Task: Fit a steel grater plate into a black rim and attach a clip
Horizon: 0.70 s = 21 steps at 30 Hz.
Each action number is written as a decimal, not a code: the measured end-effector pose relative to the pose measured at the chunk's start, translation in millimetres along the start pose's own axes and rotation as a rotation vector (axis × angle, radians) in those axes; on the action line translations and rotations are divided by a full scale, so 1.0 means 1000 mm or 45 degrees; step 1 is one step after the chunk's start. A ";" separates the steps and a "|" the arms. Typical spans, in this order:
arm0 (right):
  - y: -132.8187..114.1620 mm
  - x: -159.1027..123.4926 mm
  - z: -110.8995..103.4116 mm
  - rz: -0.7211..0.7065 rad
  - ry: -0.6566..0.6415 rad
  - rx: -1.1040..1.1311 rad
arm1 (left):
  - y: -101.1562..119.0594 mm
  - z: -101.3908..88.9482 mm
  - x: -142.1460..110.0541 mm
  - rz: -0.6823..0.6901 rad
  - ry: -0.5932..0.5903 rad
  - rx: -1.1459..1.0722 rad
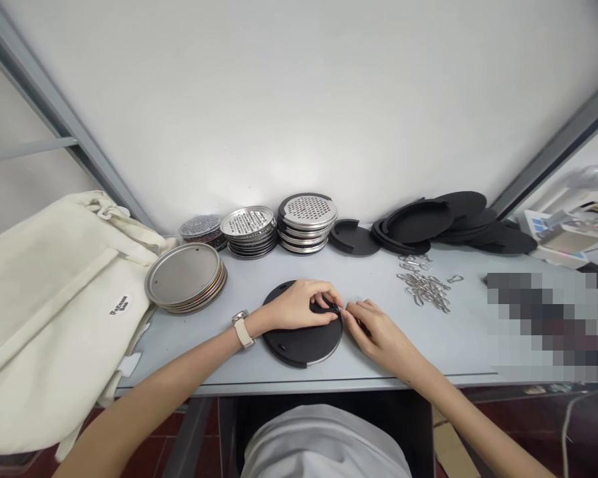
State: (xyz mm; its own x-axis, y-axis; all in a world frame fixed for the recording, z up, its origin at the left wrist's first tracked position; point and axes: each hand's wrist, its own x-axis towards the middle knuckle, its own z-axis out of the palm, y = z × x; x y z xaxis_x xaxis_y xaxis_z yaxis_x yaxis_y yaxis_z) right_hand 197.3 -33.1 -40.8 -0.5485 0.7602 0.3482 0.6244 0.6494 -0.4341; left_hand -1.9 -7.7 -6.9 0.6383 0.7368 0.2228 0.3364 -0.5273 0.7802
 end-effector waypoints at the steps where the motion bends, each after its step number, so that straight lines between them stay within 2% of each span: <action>1: 0.000 0.000 0.000 0.002 -0.002 0.003 | 0.000 0.000 0.000 0.004 0.000 -0.004; 21: 0.002 -0.001 0.001 0.015 0.005 -0.007 | 0.002 0.000 0.000 -0.034 -0.002 -0.003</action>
State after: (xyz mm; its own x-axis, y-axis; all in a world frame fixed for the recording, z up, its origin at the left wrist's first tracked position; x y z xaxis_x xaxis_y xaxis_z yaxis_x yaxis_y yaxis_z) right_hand 198.6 -32.0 -42.5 -0.5389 0.7679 0.3463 0.6338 0.6404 -0.4338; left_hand -0.8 -8.5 -5.0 0.6302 0.7501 0.2006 0.3518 -0.5061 0.7875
